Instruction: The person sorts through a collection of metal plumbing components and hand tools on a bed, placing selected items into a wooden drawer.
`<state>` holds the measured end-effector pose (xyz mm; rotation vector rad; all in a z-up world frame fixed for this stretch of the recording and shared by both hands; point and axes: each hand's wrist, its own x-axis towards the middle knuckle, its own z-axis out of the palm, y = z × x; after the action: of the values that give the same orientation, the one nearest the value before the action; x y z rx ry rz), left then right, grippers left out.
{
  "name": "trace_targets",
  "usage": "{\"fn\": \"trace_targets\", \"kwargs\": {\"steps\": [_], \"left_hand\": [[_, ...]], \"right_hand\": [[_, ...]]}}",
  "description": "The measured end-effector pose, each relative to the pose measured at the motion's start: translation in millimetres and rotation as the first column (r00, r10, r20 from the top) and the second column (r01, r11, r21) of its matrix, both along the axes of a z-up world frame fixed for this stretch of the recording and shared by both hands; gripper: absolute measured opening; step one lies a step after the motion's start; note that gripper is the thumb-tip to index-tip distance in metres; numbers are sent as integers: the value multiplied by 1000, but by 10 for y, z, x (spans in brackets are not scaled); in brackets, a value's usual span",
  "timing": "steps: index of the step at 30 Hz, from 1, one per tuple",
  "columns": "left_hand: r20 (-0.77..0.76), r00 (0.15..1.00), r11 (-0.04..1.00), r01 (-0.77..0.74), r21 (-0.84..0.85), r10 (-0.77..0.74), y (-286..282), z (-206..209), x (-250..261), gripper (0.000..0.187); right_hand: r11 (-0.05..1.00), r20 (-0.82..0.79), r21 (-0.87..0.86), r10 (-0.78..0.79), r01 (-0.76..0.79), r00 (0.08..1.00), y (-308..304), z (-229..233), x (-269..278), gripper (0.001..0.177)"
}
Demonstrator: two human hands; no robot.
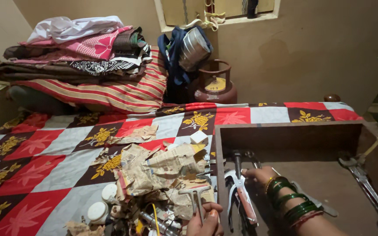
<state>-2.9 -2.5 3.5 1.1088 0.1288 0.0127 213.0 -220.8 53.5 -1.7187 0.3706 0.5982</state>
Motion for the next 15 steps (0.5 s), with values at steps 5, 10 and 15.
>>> {"fn": "trace_targets", "kwargs": {"steps": [5,10,15], "left_hand": [[-112,993,999,-29,-14,27,-185,33,15,20],[109,994,999,-3,-33,7,-439,116,-30,21],[49,998,996,-20,-85,25,-378,401,-129,25]], "right_hand": [[998,164,29,42,-47,986,52,-16,51,40],[994,227,33,90,-100,970,45,166,-69,48],[957,219,173,195,-234,956,260,338,-327,37]]}}
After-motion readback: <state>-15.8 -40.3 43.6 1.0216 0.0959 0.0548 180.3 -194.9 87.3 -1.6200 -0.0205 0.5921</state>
